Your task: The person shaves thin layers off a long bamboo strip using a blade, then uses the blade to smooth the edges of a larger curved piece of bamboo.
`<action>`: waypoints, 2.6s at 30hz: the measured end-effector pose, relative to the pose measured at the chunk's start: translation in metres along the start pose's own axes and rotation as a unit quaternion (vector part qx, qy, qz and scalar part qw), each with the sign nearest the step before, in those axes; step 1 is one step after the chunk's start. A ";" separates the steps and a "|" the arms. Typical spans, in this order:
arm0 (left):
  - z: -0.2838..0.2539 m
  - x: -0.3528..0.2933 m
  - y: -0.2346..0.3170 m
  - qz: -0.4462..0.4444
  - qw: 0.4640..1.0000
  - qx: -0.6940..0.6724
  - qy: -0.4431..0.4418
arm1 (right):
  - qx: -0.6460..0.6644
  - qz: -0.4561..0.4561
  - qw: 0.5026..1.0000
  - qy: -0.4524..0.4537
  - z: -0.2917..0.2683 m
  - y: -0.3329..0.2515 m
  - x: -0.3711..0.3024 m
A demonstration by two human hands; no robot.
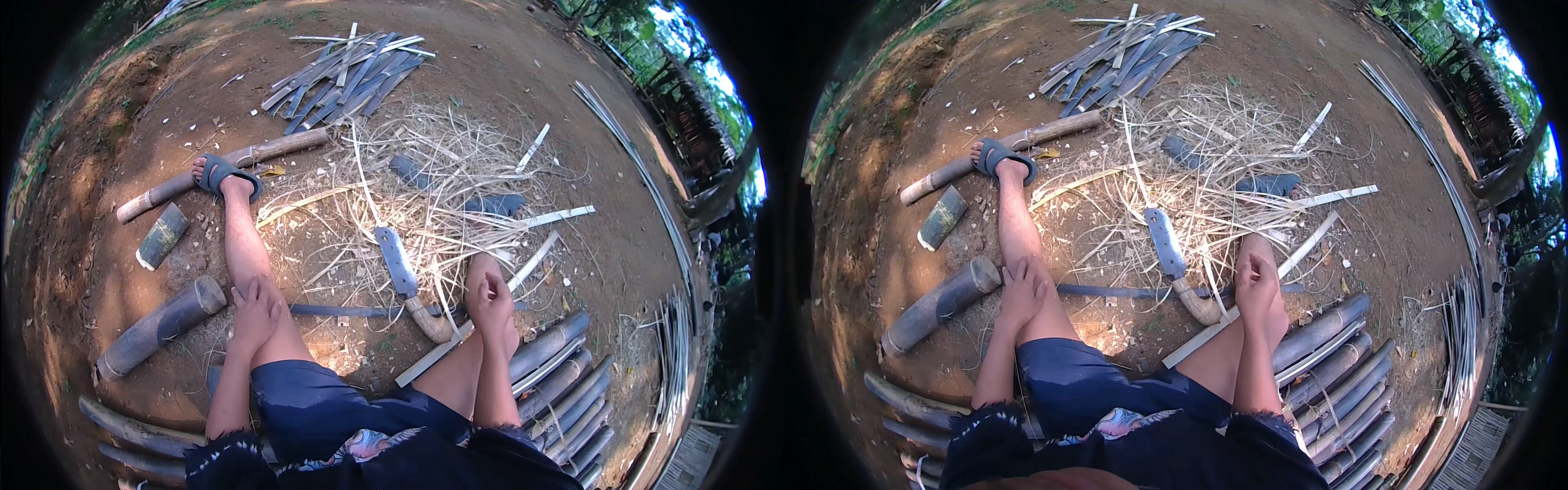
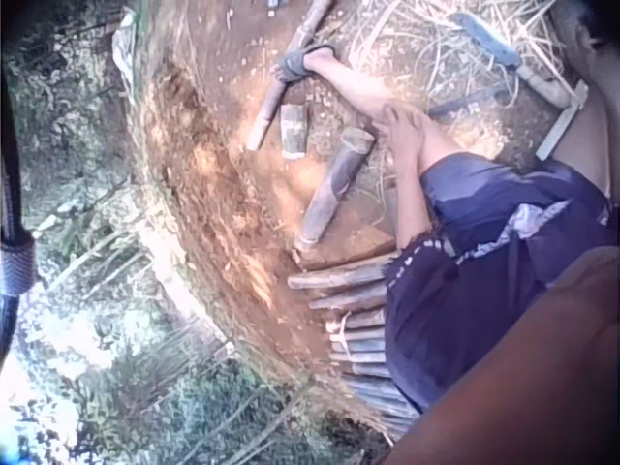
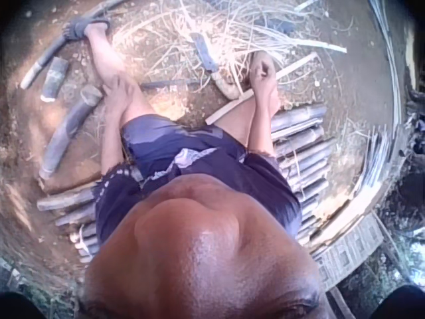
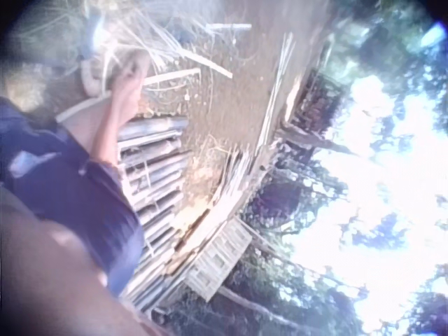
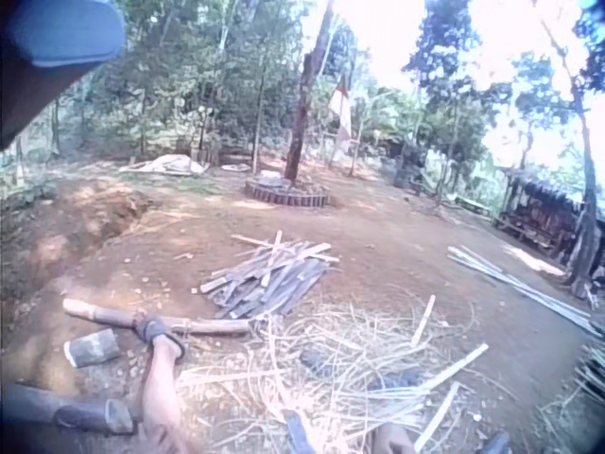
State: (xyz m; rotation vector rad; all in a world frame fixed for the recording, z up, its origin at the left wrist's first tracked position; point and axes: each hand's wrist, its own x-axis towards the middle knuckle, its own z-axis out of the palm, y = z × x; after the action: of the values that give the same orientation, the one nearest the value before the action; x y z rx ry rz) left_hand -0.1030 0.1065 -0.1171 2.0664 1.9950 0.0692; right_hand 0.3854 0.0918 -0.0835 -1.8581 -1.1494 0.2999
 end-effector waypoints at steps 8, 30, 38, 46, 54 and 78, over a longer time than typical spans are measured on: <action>0.005 -0.019 0.050 -0.022 0.997 0.056 -0.047 | -0.209 0.236 0.949 0.000 -0.117 0.170 -0.151; 0.012 -0.042 0.099 0.072 0.982 0.153 0.081 | -0.213 0.330 0.897 -0.202 -0.047 0.169 -0.173; 0.088 0.020 0.138 0.207 0.973 0.035 -0.092 | -0.185 0.342 0.905 -0.174 -0.038 0.169 -0.180; 0.144 0.039 0.131 0.264 0.955 0.050 -0.125 | -0.137 0.360 0.913 -0.135 -0.030 0.178 -0.165; 0.139 0.029 0.126 0.305 0.942 -0.023 -0.136 | 0.016 0.397 0.916 -0.062 0.001 0.187 -0.128; 0.146 -0.002 0.159 0.256 0.959 -0.058 -0.105 | 0.060 0.374 0.835 0.399 -0.150 0.153 -0.021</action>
State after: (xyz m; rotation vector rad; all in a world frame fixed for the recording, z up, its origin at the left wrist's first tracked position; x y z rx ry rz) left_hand 0.0842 0.0784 -0.2217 2.3423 1.2676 0.0608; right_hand 0.5543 -0.0346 -0.1254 -1.9383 0.1878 -0.0043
